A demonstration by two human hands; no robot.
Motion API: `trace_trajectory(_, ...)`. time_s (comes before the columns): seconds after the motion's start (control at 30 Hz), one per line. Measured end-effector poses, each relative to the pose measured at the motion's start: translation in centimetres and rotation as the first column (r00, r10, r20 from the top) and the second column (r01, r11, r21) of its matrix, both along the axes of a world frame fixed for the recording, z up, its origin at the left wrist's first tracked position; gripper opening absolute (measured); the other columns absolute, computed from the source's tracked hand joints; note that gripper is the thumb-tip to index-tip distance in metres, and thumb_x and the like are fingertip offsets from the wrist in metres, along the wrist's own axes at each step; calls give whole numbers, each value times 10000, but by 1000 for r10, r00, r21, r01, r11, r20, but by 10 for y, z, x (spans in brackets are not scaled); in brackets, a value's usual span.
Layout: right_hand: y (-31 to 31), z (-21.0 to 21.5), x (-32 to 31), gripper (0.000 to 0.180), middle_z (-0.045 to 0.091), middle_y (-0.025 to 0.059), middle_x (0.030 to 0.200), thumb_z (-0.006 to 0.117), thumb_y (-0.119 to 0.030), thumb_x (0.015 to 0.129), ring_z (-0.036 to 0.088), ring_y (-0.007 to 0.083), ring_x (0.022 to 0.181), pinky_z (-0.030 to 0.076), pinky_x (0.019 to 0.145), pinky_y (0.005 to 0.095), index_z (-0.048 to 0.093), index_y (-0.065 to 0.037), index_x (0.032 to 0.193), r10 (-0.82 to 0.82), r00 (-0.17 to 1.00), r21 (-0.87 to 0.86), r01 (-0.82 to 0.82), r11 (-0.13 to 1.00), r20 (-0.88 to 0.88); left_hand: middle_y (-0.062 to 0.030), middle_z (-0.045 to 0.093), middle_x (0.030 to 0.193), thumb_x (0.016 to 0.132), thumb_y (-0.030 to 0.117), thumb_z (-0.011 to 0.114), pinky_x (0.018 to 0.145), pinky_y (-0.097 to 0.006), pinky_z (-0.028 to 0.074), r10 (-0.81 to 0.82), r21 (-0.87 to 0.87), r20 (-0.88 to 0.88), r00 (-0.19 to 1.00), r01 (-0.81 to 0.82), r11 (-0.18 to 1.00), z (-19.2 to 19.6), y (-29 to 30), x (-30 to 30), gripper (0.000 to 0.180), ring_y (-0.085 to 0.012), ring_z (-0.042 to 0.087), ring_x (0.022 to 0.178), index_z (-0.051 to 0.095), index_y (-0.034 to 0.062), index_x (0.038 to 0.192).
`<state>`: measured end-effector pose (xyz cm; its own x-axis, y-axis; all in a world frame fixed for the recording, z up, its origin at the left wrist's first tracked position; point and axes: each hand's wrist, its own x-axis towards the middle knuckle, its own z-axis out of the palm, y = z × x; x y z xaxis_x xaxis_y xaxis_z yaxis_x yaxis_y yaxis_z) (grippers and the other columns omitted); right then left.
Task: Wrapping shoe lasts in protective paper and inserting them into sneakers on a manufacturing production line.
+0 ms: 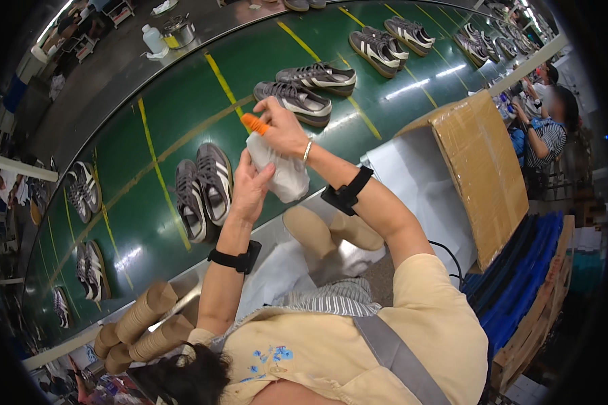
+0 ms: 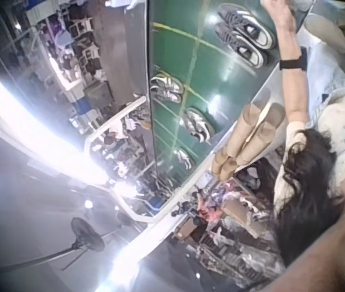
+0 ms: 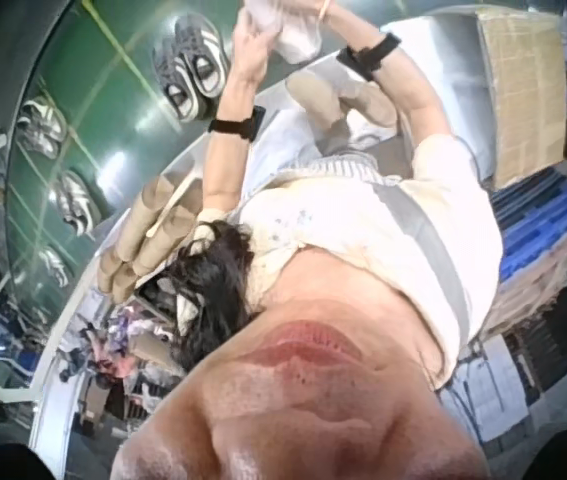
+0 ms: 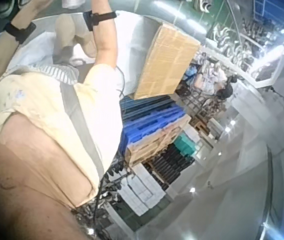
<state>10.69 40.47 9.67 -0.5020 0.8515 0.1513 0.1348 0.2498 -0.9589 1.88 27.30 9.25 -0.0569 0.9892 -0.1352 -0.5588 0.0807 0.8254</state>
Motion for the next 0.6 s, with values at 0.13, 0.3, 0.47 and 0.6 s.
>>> trace_trajectory(0.13, 117, -52, 40, 446, 569, 179, 1005, 772, -256, 679, 551, 334, 958, 458, 824, 408, 583, 16, 978, -442, 847, 650, 161, 743, 295, -75, 550, 1153, 806, -6, 663, 961, -300, 413, 42, 33, -199, 979, -36, 999, -16, 4, -18, 515, -172, 525, 1107, 417, -30, 1258)
trace_trajectory(0.3, 200, -97, 90, 993, 560, 246, 1164, 820, -559, 490, 531, 389, 1113, 412, 958, 425, 448, 61, 1171, -266, 312, 310, -99, 946, 912, -101, 534, 1229, 749, -61, 688, 1008, -331, 388, 52, -147, -145, 988, -74, 986, -57, -8, -33, 580, -189, 525, 1135, 429, -42, 1267)
trace_trajectory(0.47, 192, -99, 63, 612, 631, 257, 991, 805, -337, 571, 608, 397, 958, 497, 836, 431, 563, 18, 1007, -260, 463, 227, 127, 966, 847, -105, 559, 1184, 755, -72, 678, 966, -335, 436, 132, -166, -104, 986, -148, 975, -61, -3, -43, 532, -191, 564, 1084, 443, -42, 1231)
trace_trajectory(0.6, 118, -93, -1, 403, 656, 218, 922, 787, -225, 609, 632, 387, 879, 512, 788, 429, 620, 11, 890, -249, 543, 244, 82, 966, 802, -108, 575, 1172, 750, -68, 684, 959, -330, 443, 160, -56, -108, 981, -167, 984, -39, 23, -53, 529, -187, 573, 1067, 451, -39, 1225)
